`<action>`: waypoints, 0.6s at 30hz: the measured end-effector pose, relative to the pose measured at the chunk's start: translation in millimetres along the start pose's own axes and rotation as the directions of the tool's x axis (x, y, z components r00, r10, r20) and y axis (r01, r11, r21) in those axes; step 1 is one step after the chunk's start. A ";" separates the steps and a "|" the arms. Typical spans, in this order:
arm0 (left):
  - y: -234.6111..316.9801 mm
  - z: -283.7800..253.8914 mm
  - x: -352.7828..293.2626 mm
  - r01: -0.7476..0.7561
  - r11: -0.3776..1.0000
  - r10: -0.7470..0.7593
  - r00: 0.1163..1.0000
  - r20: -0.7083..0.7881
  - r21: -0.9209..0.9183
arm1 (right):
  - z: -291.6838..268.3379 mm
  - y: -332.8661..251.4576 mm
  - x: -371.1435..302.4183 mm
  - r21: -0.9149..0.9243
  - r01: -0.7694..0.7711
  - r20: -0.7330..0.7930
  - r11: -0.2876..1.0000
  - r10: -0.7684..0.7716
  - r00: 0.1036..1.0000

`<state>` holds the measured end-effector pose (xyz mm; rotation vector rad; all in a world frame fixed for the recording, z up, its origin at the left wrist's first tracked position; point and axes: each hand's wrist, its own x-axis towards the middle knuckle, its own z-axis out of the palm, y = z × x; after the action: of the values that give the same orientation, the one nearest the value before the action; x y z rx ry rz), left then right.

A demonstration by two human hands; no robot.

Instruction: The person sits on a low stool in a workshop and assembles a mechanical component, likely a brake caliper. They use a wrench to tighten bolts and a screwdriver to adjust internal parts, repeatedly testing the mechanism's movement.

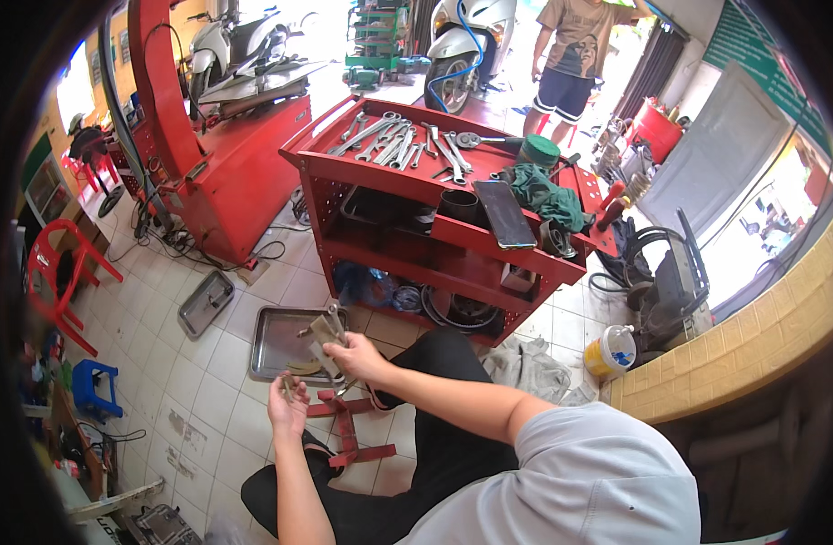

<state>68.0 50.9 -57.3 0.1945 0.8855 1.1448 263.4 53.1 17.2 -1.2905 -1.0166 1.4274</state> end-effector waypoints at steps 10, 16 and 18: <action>-32.5 24.8 -15.4 -0.039 0.981 -0.001 0.978 0.210 0.190 | 12.8 22.8 1.4 -0.378 -0.011 0.157 0.926 0.076 0.985; -38.1 28.4 -9.5 -0.194 0.973 0.175 0.974 0.145 0.125 | 23.3 -14.9 -1.0 -0.584 0.097 0.169 0.806 0.003 0.986; -33.1 37.1 -19.1 -0.191 0.971 0.177 0.978 0.108 0.142 | 21.7 -10.1 -1.9 -0.744 0.253 0.155 0.619 -0.208 0.966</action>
<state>114.8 30.9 -41.5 0.4609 0.8838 1.2298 242.9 53.7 29.7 -1.6173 -1.8794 0.8242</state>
